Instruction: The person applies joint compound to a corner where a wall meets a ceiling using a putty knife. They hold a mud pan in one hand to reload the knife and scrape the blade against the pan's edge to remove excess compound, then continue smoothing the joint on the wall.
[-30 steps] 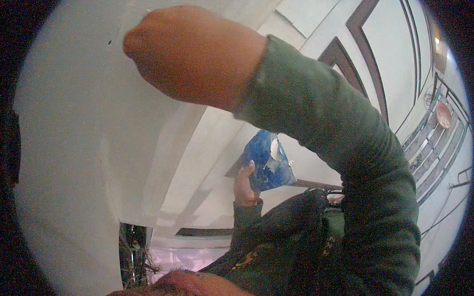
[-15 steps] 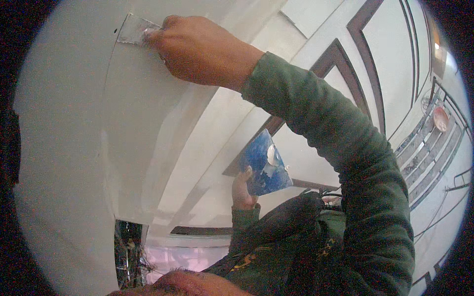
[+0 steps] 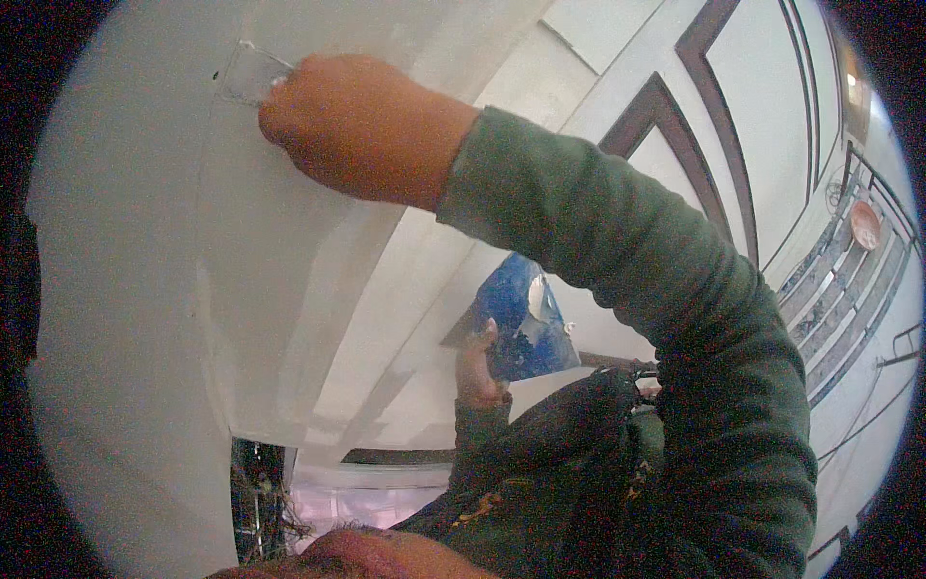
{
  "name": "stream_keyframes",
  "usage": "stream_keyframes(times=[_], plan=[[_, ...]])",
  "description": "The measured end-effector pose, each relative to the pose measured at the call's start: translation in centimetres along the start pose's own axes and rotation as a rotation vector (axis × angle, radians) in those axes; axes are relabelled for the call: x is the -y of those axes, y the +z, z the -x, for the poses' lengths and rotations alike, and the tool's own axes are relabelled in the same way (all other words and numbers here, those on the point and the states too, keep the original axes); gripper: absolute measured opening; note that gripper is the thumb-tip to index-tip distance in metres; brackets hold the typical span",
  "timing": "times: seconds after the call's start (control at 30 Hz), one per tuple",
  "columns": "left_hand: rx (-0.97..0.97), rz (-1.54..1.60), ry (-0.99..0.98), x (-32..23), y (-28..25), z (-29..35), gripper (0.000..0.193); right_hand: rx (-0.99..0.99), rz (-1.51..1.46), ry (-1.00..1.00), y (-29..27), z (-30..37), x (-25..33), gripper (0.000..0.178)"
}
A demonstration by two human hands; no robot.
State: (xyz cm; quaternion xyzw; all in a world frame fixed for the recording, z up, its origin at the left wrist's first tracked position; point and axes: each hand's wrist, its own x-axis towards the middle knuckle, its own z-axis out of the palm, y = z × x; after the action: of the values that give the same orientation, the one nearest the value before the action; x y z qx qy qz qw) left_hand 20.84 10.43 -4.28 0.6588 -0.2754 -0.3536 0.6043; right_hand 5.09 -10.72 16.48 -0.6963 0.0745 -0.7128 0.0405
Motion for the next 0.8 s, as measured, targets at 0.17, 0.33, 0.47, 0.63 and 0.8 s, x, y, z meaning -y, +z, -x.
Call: stream_keyframes(times=[0.17, 0.33, 0.47, 0.63, 0.8], plan=[[-0.031, 0.049, -0.040, -1.7, 1.8, 0.2, 0.035, 0.061, -0.047, 0.011, -1.0, 3.7, 0.2, 0.007], [0.080, 0.207, 0.000, -0.5, 0.8, 0.0, 0.037, -0.309, -0.260, 0.359, -2.0, 4.3, -2.0, 0.016], [-0.040, 0.131, -0.011, 0.3, 0.5, -0.1, 0.037, -0.473, -0.191, 0.401, -3.2, 1.5, -4.9, 0.021], [0.048, 0.025, 0.087, 0.1, 0.3, 0.4, 0.036, -0.388, -0.355, 0.708, -4.4, -2.1, -4.6, 0.011], [-0.030, 0.155, -0.039, 0.0, 1.0, 0.1, 0.032, -0.011, 0.840, 0.126, -2.3, -3.5, -9.6, 0.009]])
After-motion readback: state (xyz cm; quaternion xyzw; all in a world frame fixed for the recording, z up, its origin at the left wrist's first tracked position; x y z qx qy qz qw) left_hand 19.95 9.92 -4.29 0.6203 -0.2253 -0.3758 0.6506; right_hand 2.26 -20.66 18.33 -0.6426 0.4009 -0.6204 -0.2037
